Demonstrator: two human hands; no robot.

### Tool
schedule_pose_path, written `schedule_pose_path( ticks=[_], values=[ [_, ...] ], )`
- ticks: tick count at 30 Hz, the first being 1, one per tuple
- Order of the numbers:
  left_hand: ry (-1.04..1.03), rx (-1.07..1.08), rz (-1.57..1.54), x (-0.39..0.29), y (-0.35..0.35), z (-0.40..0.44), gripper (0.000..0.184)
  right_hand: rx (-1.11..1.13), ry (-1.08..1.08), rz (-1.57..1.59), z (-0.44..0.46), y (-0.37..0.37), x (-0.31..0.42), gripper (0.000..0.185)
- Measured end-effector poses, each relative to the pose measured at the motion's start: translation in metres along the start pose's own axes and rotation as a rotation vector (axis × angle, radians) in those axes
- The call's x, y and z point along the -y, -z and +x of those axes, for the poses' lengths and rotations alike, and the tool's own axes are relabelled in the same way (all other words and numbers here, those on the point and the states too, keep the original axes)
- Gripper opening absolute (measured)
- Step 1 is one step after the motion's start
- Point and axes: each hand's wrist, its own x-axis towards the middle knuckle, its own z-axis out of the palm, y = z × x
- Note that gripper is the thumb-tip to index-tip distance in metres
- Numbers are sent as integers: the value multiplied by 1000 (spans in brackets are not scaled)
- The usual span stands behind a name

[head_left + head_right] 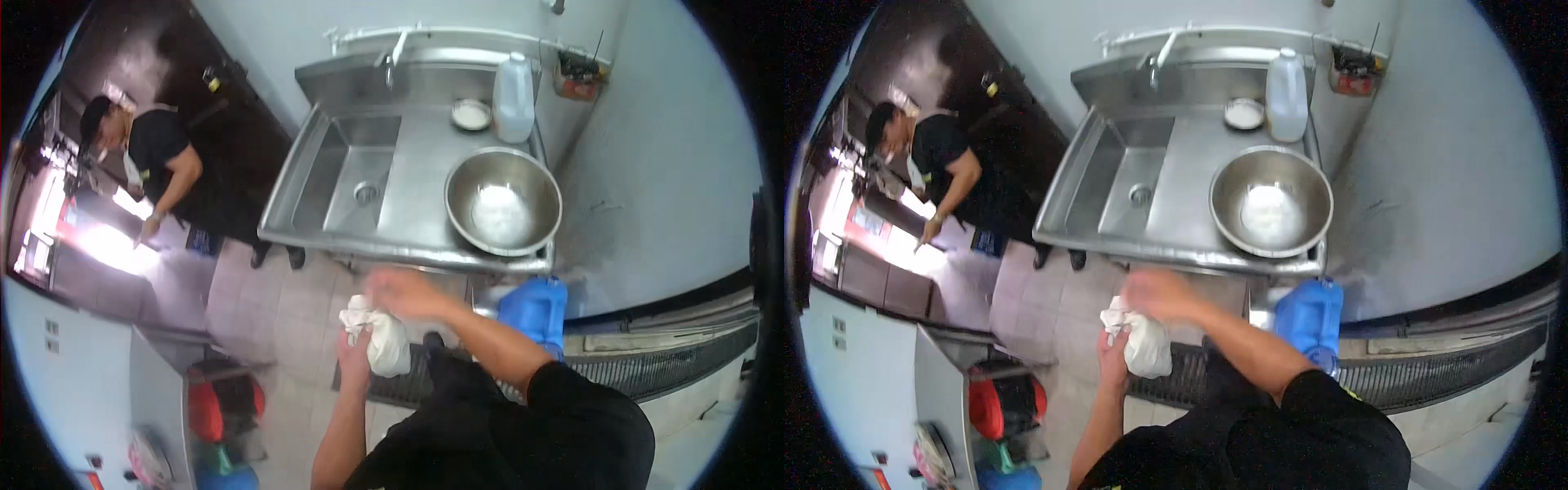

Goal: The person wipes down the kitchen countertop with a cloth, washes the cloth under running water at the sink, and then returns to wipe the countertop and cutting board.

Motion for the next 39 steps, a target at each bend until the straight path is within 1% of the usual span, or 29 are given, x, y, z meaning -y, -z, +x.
schedule_pose_path(
  ticks=[1,2,4,6,8,9,12,14,16,17,19,20,21,22,23,24,25,26,27,29,30,31,32,33,34,35,36,37,39],
  values=[
    [-5,39,58,-30,-12,26,41,-278,31,-93,51,36,-5,44],
    [-7,73,114,-61,-28,53,40,-534,30,17,97,83,2,48],
    [-98,173,138,-87,-51,119,37,-706,-50,260,180,181,41,50],
    [-204,242,236,-125,-90,170,35,-679,-171,621,248,255,67,50],
    [-236,333,245,-146,-128,223,36,-733,-274,280,304,306,78,46],
    [-246,392,241,-152,-143,254,36,-759,-291,289,318,328,78,46],
    [-201,470,383,-169,-189,328,39,-169,-428,-730,311,372,93,26],
    [-112,581,405,-172,-219,383,45,-156,-147,-986,303,400,69,23],
    [-24,694,375,-169,-249,433,48,-606,61,-909,267,384,46,26],
    [-1,742,371,-165,-259,448,48,-785,-87,-923,266,360,31,31],
    [139,769,369,-163,-282,474,42,-1198,-172,-754,270,302,-35,34],
    [312,949,207,-152,-290,490,38,-1090,-393,-533,274,278,-80,43],
    [319,966,216,-148,-299,495,38,-1115,-552,-430,286,248,-112,47],
    [239,890,225,-140,-307,494,34,-930,-692,-63,294,241,-139,48],
    [159,811,235,-133,-310,497,31,-931,-806,2,299,228,-126,43],
    [16,890,377,-92,-312,526,32,-929,-729,-262,307,209,-151,43],
    [59,835,404,-91,-308,524,36,-918,-645,-517,315,193,-180,44],
    [102,776,436,-90,-301,514,40,-773,-498,-858,309,186,-192,51],
    [83,788,476,-88,-293,510,54,-803,-511,-819,309,185,-202,55],
    [-211,908,567,-72,-278,495,60,-950,-560,-742,319,199,-200,58],
    [-301,876,490,-45,-269,494,67,-1002,-678,-663,337,201,-202,56],
    [-295,874,513,-62,-269,486,67,-1053,-797,-590,357,205,-202,54],
    [-8,865,211,-101,-284,467,65,-1083,-931,-401,377,210,-190,48],
    [276,834,-96,-125,-298,457,64,-1110,-867,-281,390,204,-216,44],
    [418,863,-173,-127,-303,477,59,-1137,-804,-164,400,197,-240,40],
    [552,914,-258,-129,-309,494,57,-1343,-757,163,382,212,-168,33],
    [687,956,-341,-133,-311,509,55,-1379,-704,170,378,207,-147,32],
    [827,889,-239,-140,-315,522,50,-1415,-649,177,375,200,-133,32],
    [963,885,-191,-148,-323,534,42,-1410,-638,254,365,197,-121,37]
  ],
)
